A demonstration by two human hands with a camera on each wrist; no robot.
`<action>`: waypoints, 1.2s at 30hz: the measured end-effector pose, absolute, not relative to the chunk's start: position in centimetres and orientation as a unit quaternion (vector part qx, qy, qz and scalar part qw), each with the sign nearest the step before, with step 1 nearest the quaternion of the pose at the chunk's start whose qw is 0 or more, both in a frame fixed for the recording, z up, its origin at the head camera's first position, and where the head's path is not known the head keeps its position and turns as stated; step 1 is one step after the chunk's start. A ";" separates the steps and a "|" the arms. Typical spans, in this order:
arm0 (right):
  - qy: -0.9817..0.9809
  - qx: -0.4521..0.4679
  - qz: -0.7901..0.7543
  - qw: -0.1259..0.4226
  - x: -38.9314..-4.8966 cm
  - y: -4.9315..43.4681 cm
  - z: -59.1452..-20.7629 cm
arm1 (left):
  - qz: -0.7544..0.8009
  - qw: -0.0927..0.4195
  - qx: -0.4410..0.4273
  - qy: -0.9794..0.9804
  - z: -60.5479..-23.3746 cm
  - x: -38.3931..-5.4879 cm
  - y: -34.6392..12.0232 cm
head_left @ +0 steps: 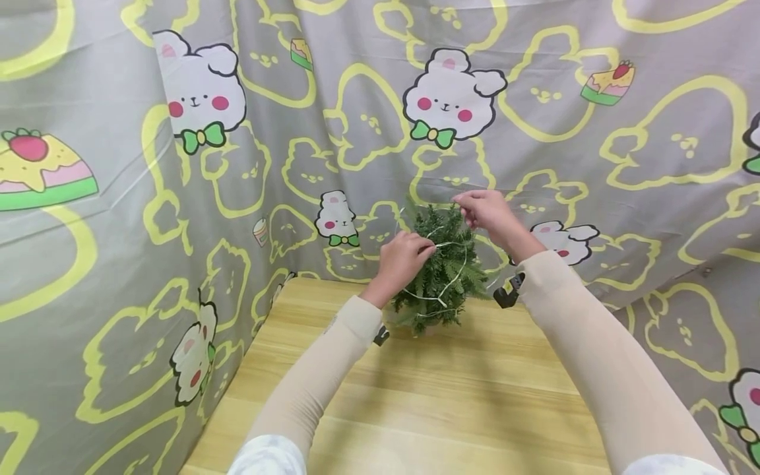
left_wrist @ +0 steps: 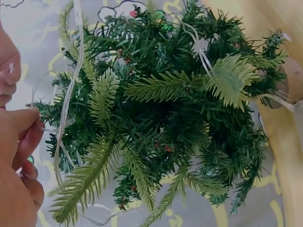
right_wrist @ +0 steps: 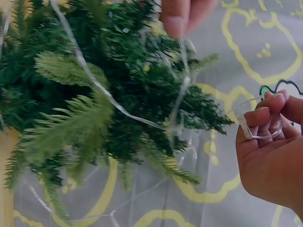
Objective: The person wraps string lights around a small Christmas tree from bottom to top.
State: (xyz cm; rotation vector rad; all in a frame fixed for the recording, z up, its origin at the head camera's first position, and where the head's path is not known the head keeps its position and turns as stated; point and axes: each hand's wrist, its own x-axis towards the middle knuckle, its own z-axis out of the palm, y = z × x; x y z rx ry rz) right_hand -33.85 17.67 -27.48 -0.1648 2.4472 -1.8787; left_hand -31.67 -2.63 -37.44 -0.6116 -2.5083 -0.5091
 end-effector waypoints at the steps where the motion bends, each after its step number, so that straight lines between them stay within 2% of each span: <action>1: 0.797 -0.058 -0.600 0.035 -33.6 17.6 -27.8 | -0.190 0.252 -0.220 -0.923 -37.5 -31.7 -2.5; 11: 0.800 -0.061 -0.584 0.120 -29.5 18.5 -31.5 | -0.195 0.239 -0.175 -0.935 -37.9 -32.1 -2.7; 23: 0.764 -0.051 -0.633 0.119 -26.2 19.8 -36.7 | -0.206 0.216 -0.162 -0.941 -37.5 -32.0 -3.4; 31: 0.797 -0.050 -0.599 0.061 -24.9 19.8 -38.9 | -0.213 0.199 -0.168 -0.942 -37.6 -32.0 -3.4; 36: 0.808 -0.035 -0.586 0.052 -24.0 20.1 -39.2 | -0.226 0.193 -0.169 -0.940 -37.9 -31.7 -4.1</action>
